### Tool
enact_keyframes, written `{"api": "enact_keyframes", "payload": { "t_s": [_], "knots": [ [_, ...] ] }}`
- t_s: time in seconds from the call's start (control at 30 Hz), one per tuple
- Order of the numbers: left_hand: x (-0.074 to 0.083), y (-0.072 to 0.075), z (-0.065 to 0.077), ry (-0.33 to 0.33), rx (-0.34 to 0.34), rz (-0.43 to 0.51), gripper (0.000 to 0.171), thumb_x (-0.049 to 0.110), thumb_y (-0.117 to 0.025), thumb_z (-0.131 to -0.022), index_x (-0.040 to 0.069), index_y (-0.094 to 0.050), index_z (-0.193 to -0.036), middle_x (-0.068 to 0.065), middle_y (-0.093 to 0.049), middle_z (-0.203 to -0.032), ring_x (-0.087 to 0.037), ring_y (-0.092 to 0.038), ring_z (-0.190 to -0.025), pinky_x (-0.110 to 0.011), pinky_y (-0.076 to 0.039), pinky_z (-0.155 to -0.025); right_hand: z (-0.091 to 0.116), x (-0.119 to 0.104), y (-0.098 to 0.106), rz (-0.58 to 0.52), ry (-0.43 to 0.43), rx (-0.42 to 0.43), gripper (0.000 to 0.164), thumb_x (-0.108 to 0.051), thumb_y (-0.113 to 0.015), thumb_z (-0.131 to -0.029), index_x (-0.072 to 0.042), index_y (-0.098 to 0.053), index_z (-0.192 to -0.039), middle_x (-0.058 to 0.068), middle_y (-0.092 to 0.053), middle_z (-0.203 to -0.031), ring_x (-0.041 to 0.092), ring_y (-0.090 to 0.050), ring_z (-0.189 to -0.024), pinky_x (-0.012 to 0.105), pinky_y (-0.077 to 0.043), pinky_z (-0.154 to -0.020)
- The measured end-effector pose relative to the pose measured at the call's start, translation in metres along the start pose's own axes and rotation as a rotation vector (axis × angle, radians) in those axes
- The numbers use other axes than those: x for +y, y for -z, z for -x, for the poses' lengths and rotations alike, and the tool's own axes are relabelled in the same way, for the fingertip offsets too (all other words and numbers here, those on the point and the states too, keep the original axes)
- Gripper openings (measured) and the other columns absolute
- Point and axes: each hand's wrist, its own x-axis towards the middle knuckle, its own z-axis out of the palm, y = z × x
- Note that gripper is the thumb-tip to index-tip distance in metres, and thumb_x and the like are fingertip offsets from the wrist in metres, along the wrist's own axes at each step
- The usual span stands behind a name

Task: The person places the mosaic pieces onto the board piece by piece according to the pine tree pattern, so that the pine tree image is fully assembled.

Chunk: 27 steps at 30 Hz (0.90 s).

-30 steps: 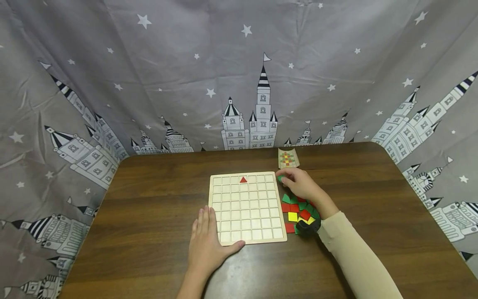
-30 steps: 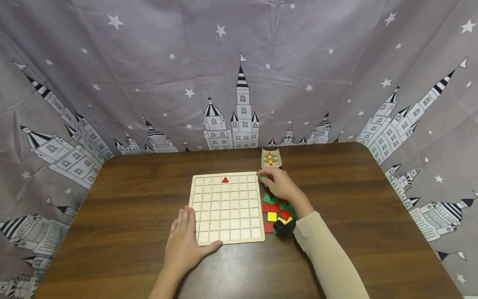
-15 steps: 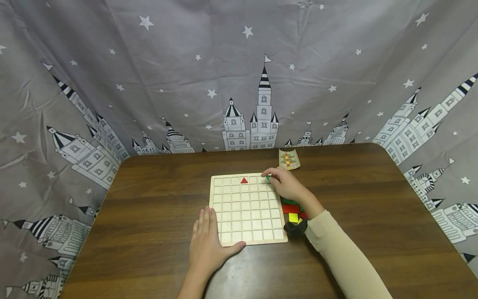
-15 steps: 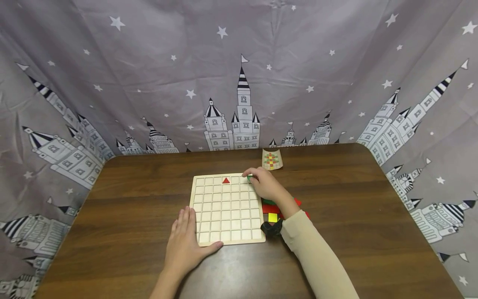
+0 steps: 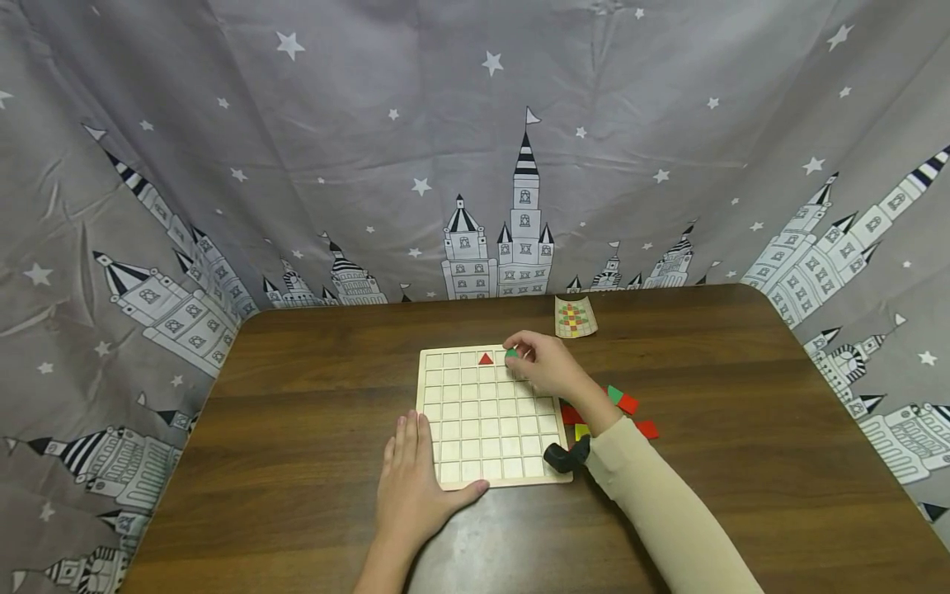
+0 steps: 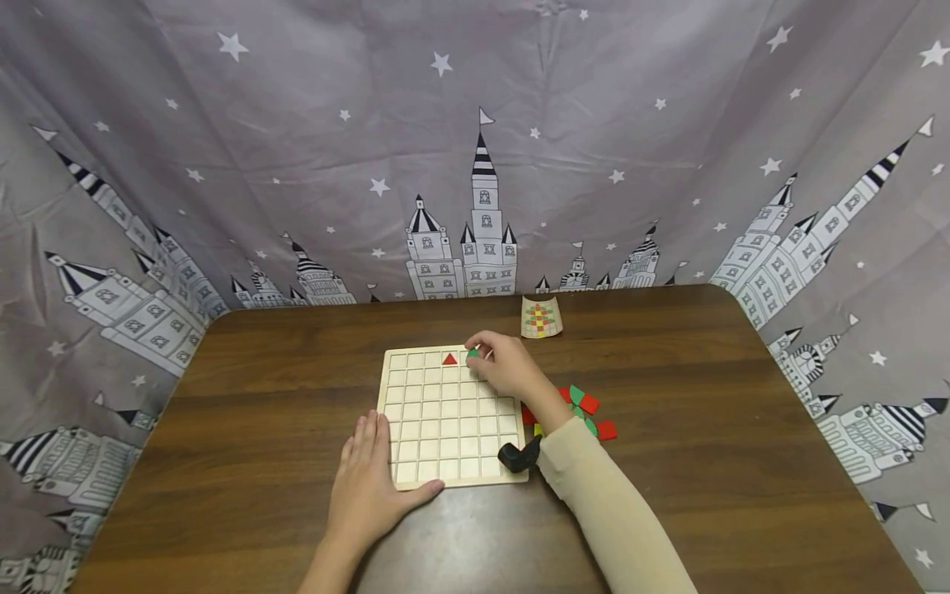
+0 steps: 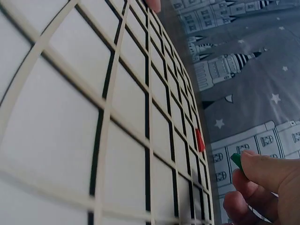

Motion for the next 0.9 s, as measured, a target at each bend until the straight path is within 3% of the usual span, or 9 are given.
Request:
{"api": "enact_keyframes", "payload": {
  "t_s": [0.3, 0.9],
  "knots": [
    [0.0, 0.0, 0.0, -0.008, 0.004, 0.002, 0.14, 0.093, -0.058, -0.061, -0.002, -0.018, -0.157, -0.018, -0.016, -0.166, -0.034, -0.013, -0.155, -0.051, -0.017, -0.125, -0.007, -0.011, -0.022, 0.022, -0.001, 0.038, 0.021, -0.017, -0.07, -0.092, -0.011, -0.07, -0.113, -0.001, -0.066, -0.088, 0.013, -0.057, -0.072, 0.026, -0.048, -0.063],
    [0.0, 0.0, 0.001, -0.005, 0.002, 0.001, 0.141, 0.094, -0.057, -0.061, -0.002, -0.018, -0.157, -0.019, -0.016, -0.166, -0.034, -0.012, -0.155, -0.051, -0.015, -0.125, -0.015, -0.029, -0.055, 0.162, 0.022, 0.031, 0.017, -0.024, -0.072, -0.092, -0.017, -0.071, -0.108, -0.006, -0.065, -0.086, 0.01, -0.058, -0.078, 0.028, -0.05, -0.072]
  ]
}}
